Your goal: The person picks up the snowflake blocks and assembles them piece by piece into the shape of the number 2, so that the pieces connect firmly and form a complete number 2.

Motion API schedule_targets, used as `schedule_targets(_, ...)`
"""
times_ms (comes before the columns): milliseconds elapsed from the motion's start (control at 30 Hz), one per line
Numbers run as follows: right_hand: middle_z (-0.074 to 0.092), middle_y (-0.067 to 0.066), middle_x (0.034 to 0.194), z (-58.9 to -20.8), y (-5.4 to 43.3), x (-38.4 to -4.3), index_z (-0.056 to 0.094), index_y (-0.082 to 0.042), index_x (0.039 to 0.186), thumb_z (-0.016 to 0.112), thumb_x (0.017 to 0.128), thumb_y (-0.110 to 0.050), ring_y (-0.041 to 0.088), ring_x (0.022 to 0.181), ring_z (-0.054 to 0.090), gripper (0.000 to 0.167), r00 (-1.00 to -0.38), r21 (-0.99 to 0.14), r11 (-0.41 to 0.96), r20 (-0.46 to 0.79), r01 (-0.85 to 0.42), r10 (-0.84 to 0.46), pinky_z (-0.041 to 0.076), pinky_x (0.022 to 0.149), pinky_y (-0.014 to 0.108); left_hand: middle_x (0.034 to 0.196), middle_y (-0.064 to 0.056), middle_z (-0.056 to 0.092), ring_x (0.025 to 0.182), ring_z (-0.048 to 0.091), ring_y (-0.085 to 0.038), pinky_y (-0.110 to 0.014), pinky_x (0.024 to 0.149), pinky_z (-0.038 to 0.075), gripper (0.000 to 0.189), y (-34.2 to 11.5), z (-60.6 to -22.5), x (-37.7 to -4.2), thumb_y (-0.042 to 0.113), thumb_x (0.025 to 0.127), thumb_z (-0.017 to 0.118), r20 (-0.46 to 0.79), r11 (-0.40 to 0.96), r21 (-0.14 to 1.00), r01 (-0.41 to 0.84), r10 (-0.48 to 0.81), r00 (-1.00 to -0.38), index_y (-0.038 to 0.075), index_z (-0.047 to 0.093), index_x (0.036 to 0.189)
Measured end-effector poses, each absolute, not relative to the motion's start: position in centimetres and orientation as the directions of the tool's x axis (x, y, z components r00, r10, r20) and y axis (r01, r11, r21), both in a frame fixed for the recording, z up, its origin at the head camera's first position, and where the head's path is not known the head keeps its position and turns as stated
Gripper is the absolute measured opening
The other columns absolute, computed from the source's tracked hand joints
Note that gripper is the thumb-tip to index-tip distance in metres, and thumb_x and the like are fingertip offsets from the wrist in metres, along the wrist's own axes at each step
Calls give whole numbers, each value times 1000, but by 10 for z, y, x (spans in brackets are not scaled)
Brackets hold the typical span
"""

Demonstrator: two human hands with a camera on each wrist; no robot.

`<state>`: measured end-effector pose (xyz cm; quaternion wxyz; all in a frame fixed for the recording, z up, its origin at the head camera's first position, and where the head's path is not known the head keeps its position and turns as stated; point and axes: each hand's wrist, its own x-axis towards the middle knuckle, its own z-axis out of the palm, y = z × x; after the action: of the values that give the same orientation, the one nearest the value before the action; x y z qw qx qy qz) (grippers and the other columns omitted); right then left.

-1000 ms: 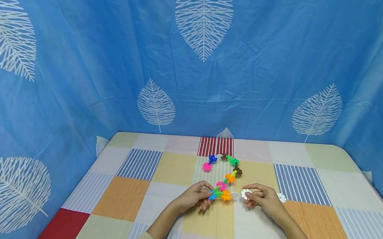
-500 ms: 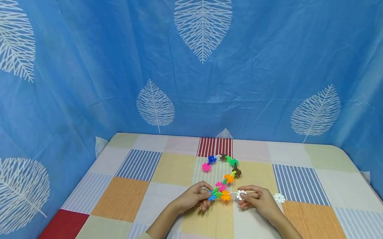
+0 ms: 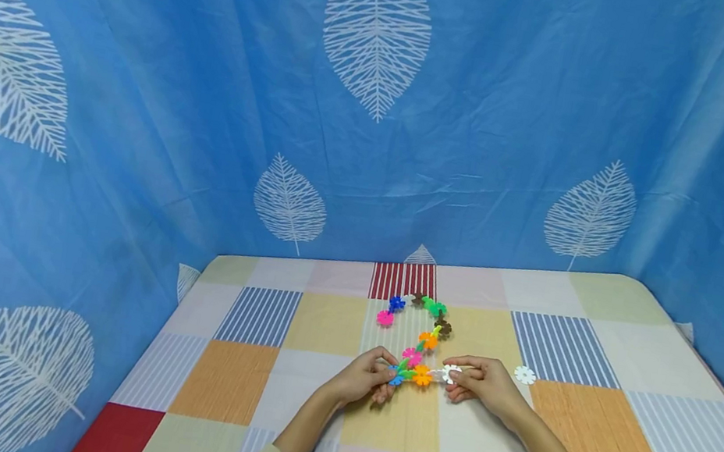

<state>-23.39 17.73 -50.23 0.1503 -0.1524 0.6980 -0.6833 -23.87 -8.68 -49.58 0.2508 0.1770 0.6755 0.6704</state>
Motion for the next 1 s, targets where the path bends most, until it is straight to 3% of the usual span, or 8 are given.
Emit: schedule_targets(1000,64,28,80,-494,174,-232,45,18,122,57,91,-6,29,68,66,41,-908,-998,22,-56,52,-414,55,65,41,62,-5,55,46,48,-7,-18,45,43,11,-84,-495,-239,-6,95,41,-94,91,995,-50,573,-815,-8,40,105)
